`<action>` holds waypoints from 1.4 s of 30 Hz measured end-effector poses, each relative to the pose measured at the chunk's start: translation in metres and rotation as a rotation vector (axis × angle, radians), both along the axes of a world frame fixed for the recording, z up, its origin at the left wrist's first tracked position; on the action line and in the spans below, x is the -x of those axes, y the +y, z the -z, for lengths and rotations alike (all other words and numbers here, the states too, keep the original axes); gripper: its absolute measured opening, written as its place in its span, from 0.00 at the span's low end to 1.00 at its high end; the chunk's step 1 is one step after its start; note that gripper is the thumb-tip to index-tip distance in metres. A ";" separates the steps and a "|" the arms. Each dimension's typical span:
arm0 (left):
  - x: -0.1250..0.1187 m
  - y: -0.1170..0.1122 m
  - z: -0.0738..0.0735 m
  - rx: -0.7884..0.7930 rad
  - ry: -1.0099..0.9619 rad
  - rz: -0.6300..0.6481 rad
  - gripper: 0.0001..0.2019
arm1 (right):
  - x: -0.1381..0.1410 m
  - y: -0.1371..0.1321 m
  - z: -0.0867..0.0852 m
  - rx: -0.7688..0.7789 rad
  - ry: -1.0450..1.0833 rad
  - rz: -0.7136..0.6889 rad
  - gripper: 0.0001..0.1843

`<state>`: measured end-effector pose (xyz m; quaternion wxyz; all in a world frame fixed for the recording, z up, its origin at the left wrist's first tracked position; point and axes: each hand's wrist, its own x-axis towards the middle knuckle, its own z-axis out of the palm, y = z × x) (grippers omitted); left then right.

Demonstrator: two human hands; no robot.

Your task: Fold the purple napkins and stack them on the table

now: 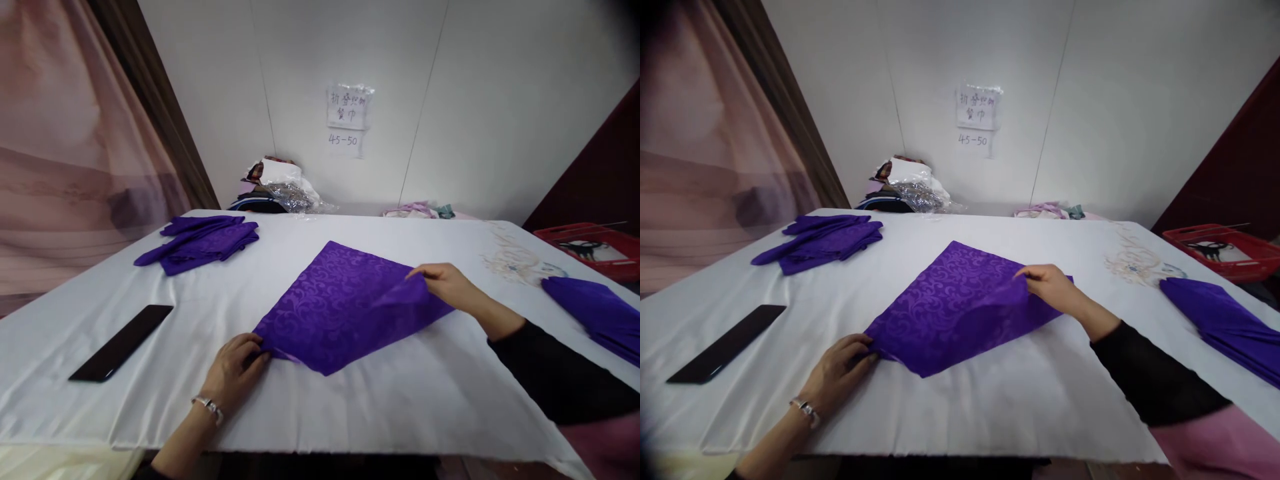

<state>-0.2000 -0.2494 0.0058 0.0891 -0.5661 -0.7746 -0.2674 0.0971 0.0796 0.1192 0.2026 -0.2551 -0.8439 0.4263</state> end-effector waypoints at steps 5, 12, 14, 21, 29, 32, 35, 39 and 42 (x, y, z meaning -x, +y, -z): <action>0.000 0.000 0.002 -0.036 -0.084 -0.025 0.14 | 0.078 0.047 0.015 0.035 -0.059 -0.105 0.13; 0.003 -0.010 0.013 -0.084 -0.057 -0.042 0.06 | 0.163 0.084 0.046 0.004 -0.188 -0.088 0.09; 0.003 -0.011 0.016 -0.075 -0.011 -0.009 0.08 | 0.179 0.089 0.054 0.012 -0.217 -0.068 0.08; -0.001 -0.007 0.007 -0.026 -0.024 0.015 0.12 | 0.218 0.099 0.084 -0.159 -0.360 0.034 0.15; -0.001 -0.007 0.004 -0.093 -0.100 -0.176 0.16 | 0.239 0.100 0.101 -0.302 -0.477 0.183 0.16; 0.002 -0.008 0.009 -0.111 -0.074 -0.201 0.14 | 0.242 0.098 0.102 -0.345 -0.513 0.226 0.16; 0.004 -0.010 0.014 -0.120 -0.062 -0.232 0.13 | 0.244 0.098 0.103 -0.384 -0.533 0.261 0.17; 0.003 -0.012 0.017 -0.111 -0.061 -0.263 0.14 | 0.249 0.098 0.107 -0.423 -0.547 0.289 0.17; 0.004 -0.012 0.018 -0.105 -0.048 -0.281 0.15 | 0.252 0.099 0.109 -0.447 -0.559 0.318 0.16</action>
